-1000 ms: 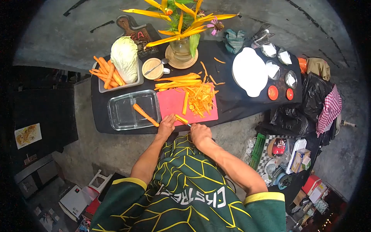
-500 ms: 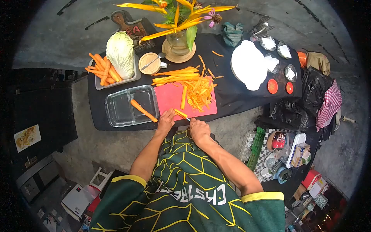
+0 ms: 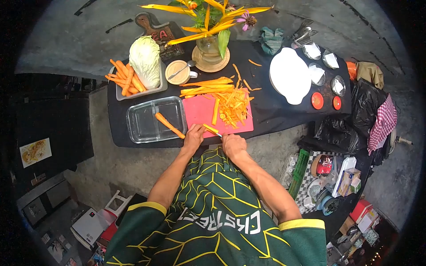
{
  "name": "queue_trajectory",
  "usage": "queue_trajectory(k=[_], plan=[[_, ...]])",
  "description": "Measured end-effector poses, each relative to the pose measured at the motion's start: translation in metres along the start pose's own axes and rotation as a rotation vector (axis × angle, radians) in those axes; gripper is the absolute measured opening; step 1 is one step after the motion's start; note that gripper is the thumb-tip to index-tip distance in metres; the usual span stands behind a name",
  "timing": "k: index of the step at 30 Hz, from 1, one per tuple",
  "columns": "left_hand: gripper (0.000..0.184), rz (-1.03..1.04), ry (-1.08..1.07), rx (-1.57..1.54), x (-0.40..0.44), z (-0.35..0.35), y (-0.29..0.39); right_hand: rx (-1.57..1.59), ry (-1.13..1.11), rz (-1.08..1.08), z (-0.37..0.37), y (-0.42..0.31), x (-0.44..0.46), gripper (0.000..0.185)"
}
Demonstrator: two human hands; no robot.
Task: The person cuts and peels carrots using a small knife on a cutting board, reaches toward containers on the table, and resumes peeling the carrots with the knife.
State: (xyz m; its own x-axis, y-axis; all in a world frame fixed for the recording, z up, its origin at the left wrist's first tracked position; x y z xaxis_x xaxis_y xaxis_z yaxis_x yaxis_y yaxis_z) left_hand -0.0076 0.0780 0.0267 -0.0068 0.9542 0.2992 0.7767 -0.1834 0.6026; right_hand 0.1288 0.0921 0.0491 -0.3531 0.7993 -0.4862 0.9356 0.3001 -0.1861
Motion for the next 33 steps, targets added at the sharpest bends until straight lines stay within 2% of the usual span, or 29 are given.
queue_trajectory(k=[8, 14, 18, 19, 22, 30, 33], plan=[[0.022, 0.013, -0.006, 0.059, -0.001, 0.005, 0.002, -0.087, -0.179, 0.102, -0.013, -0.009, -0.011, 0.029], [0.027, -0.017, -0.053, 0.043, 0.000, 0.009, -0.003, -0.132, -0.159, 0.110, -0.002, -0.018, -0.006, 0.026], [0.029, 0.005, -0.041, 0.035, 0.004, 0.011, -0.003, -0.136, -0.268, 0.145, -0.017, -0.012, -0.011, 0.028], [0.029, 0.001, -0.041, 0.039, -0.003, 0.009, -0.001, -0.134, -0.183, 0.103, -0.022, -0.012, -0.015, 0.027], [0.030, -0.007, -0.061, 0.027, 0.000, 0.006, 0.001, -0.028, -0.185, 0.186, -0.013, -0.003, -0.014, 0.024], [0.033, -0.041, -0.091, 0.053, -0.004, 0.009, 0.001, -0.057, -0.227, 0.133, -0.016, -0.013, -0.016, 0.024], [0.033, -0.037, -0.063, 0.062, -0.007, 0.011, 0.001, -0.003, -0.230, 0.224, -0.008, -0.011, -0.016, 0.024]])
Point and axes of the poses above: each hand's wrist, its own x-axis towards the middle knuckle, its own z-axis out of the palm, y = z × x, the point moved 9 cm from there along x, towards the middle knuckle, and after that the axes turned 11 degrees about y, right-handed, at the moved point
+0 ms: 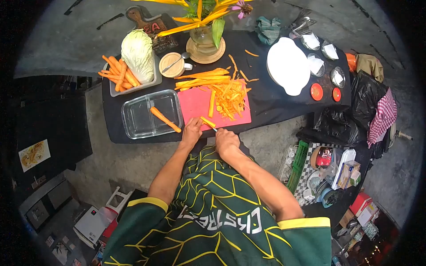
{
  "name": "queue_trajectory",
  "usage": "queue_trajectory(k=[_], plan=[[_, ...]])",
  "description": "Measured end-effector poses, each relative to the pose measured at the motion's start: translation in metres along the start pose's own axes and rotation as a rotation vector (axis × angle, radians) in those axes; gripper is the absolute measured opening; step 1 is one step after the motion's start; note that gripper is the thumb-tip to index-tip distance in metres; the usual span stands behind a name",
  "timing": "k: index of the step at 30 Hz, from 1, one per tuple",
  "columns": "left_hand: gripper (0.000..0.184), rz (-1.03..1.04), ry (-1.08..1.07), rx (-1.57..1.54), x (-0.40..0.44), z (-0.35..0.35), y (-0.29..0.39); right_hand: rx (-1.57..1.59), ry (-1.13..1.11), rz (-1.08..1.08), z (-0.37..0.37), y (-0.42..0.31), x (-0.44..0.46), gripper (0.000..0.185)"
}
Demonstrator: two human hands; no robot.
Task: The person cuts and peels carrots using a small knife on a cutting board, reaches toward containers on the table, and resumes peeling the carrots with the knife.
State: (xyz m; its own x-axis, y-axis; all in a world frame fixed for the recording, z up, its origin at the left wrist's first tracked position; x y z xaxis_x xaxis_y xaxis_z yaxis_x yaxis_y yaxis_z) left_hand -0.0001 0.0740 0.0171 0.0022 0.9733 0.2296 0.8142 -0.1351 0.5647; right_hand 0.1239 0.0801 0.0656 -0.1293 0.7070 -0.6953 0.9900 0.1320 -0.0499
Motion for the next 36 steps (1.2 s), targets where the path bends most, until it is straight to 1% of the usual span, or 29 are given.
queue_trajectory(k=[3, 5, 7, 9, 12, 15, 16, 17, 18, 19, 20, 21, 23, 26, 28, 29, 32, 34, 36], plan=[[0.033, 0.018, 0.015, -0.014, -0.003, 0.000, -0.001, -0.001, -0.005, 0.017, 0.005, 0.000, 0.001, 0.025], [0.035, 0.057, 0.011, -0.013, 0.003, 0.002, 0.000, -0.015, 0.018, -0.017, -0.003, 0.002, 0.002, 0.025], [0.036, 0.049, 0.010, 0.001, 0.003, -0.002, 0.001, -0.026, -0.035, -0.021, 0.001, 0.002, -0.006, 0.026], [0.038, 0.057, 0.023, 0.005, 0.006, 0.000, 0.006, 0.003, -0.022, -0.003, 0.003, 0.009, -0.005, 0.026], [0.039, 0.026, 0.025, -0.036, 0.004, -0.004, 0.002, 0.058, 0.018, -0.011, 0.005, 0.001, -0.001, 0.025], [0.037, 0.029, 0.059, -0.030, 0.009, -0.003, 0.001, 0.058, -0.021, -0.012, 0.005, 0.010, -0.003, 0.025], [0.037, -0.003, 0.023, -0.017, 0.007, -0.002, -0.001, 0.055, 0.029, -0.017, 0.004, 0.013, -0.007, 0.026], [0.036, -0.034, -0.015, -0.008, 0.002, 0.000, 0.000, 0.056, 0.011, -0.011, 0.011, 0.015, -0.012, 0.026], [0.037, -0.043, 0.051, -0.006, 0.003, -0.003, 0.000, 0.067, 0.011, -0.016, 0.012, 0.018, -0.008, 0.027], [0.037, -0.038, 0.062, -0.007, 0.008, 0.000, -0.002, 0.076, 0.017, -0.029, 0.010, 0.019, -0.001, 0.029], [0.037, -0.079, 0.106, 0.009, 0.005, -0.004, -0.008, 0.062, 0.071, -0.053, 0.010, 0.014, 0.001, 0.031], [0.038, -0.117, 0.150, 0.026, 0.003, -0.010, -0.015, 0.067, 0.069, -0.057, 0.011, 0.009, 0.002, 0.031], [0.036, -0.115, 0.177, 0.046, 0.000, -0.012, -0.021, 0.045, 0.057, -0.072, 0.011, 0.003, 0.006, 0.032], [0.033, -0.108, 0.148, 0.018, 0.004, -0.017, -0.014, 0.035, 0.054, -0.076, 0.007, 0.001, 0.007, 0.033], [0.031, -0.010, 0.202, -0.021, 0.009, -0.021, -0.006, 0.035, 0.046, -0.079, 0.008, 0.000, 0.010, 0.033], [0.031, -0.014, 0.206, -0.017, 0.010, -0.022, -0.007, 0.037, 0.040, -0.087, 0.009, -0.002, 0.012, 0.034], [0.028, 0.012, 0.191, -0.006, 0.010, -0.023, -0.007, 0.049, 0.011, -0.065, 0.014, -0.006, 0.014, 0.033], [0.024, 0.002, 0.136, -0.010, 0.010, -0.015, -0.007, 0.014, 0.016, -0.073, 0.004, -0.004, 0.008, 0.032], [0.023, 0.002, 0.140, -0.009, 0.010, -0.014, -0.006, -0.010, 0.020, -0.084, -0.006, -0.007, 0.005, 0.031]])
Point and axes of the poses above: each hand's wrist, its own x-axis towards the middle knuckle, its own z-axis out of the palm, y = z × x, the point moved 9 cm from there along x, towards the middle knuckle, and after that the axes turned 11 degrees about y, right-handed, at the moved point
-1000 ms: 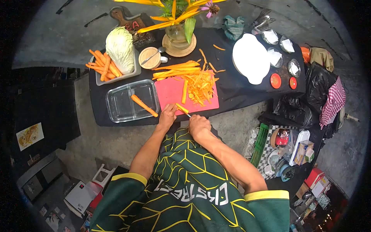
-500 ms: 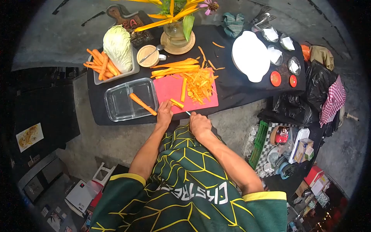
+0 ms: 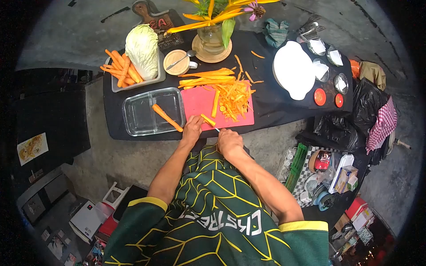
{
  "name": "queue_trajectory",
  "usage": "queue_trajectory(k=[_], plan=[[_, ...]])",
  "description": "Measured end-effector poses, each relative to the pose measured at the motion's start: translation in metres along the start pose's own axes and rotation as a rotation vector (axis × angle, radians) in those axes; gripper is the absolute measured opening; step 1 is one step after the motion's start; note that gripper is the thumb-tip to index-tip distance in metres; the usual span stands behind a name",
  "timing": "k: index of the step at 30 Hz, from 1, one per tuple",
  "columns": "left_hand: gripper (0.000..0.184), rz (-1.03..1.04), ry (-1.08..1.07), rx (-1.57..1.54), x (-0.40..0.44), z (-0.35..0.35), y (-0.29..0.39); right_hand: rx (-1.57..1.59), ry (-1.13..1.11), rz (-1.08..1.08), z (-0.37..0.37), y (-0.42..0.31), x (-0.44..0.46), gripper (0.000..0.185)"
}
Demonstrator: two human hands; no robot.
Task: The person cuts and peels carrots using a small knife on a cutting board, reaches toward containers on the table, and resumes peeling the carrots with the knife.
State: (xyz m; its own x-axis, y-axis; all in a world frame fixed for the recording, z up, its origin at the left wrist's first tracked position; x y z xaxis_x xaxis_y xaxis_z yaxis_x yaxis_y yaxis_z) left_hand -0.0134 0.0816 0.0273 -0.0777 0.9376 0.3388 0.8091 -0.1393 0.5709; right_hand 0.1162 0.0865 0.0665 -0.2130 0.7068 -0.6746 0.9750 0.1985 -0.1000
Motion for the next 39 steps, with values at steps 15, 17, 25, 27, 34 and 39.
queue_trajectory(k=[15, 17, 25, 27, 34, 39], plan=[[0.026, -0.034, 0.021, -0.043, -0.001, 0.000, -0.004, 0.038, -0.052, 0.081, 0.003, 0.005, -0.008, 0.026], [0.025, -0.021, 0.040, -0.080, -0.002, -0.001, -0.003, 0.035, -0.038, 0.143, 0.000, 0.006, -0.013, 0.024], [0.024, -0.060, -0.011, -0.084, 0.001, 0.001, -0.008, 0.010, -0.011, 0.120, 0.017, -0.002, -0.008, 0.021], [0.024, -0.049, -0.015, -0.089, 0.003, 0.004, -0.006, -0.023, 0.042, 0.123, 0.015, 0.002, -0.007, 0.019], [0.025, -0.065, -0.061, -0.103, 0.000, 0.006, -0.007, 0.049, 0.004, 0.123, 0.012, 0.004, -0.007, 0.025], [0.027, -0.080, -0.071, -0.116, 0.000, 0.007, -0.005, 0.046, -0.031, 0.115, 0.005, 0.001, -0.012, 0.026]])
Point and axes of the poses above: each hand's wrist, its own x-axis towards the middle knuckle, its own z-axis out of the palm, y = z × x, the point moved 9 cm from there along x, towards the middle knuckle, and after that the axes turned 11 degrees about y, right-handed, at the moved point
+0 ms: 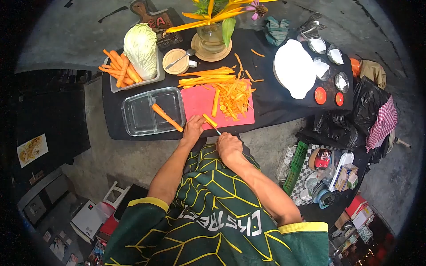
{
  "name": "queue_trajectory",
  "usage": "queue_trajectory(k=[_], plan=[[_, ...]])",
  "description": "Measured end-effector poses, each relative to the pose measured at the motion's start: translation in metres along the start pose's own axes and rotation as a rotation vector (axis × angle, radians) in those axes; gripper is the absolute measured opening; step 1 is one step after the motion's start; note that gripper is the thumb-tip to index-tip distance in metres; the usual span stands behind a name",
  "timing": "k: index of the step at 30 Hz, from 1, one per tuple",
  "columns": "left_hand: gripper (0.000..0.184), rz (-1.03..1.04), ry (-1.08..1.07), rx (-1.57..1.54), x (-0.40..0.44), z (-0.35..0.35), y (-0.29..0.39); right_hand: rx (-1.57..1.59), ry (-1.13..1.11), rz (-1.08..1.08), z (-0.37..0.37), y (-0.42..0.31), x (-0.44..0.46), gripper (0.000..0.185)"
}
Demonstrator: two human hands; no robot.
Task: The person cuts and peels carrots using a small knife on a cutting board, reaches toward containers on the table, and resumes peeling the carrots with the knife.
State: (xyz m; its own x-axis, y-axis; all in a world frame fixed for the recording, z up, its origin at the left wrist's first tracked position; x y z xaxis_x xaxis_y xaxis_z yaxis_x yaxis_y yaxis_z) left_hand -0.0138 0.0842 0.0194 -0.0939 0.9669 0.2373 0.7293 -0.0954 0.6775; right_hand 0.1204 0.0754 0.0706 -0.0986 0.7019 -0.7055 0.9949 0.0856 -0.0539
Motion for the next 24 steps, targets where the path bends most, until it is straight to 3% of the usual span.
queue_trajectory(k=[11, 24], plan=[[0.026, -0.039, 0.000, -0.010, 0.001, 0.001, 0.000, 0.006, 0.055, -0.023, 0.027, 0.008, 0.007, 0.021], [0.021, -0.037, -0.052, 0.016, 0.004, 0.004, 0.000, 0.064, -0.012, -0.011, 0.006, 0.012, -0.003, 0.025]])
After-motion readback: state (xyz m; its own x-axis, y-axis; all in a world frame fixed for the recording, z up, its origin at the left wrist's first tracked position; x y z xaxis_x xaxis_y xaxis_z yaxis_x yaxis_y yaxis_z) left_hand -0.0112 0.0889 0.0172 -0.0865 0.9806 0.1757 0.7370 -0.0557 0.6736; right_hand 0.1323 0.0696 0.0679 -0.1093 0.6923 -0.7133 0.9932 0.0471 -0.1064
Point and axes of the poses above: each hand's wrist, its own x-axis towards the middle knuckle, its own z-axis out of the palm, y = z × x, the point moved 9 cm from there along x, towards the middle knuckle, and after that the axes turned 11 degrees about y, right-handed, at the moved point
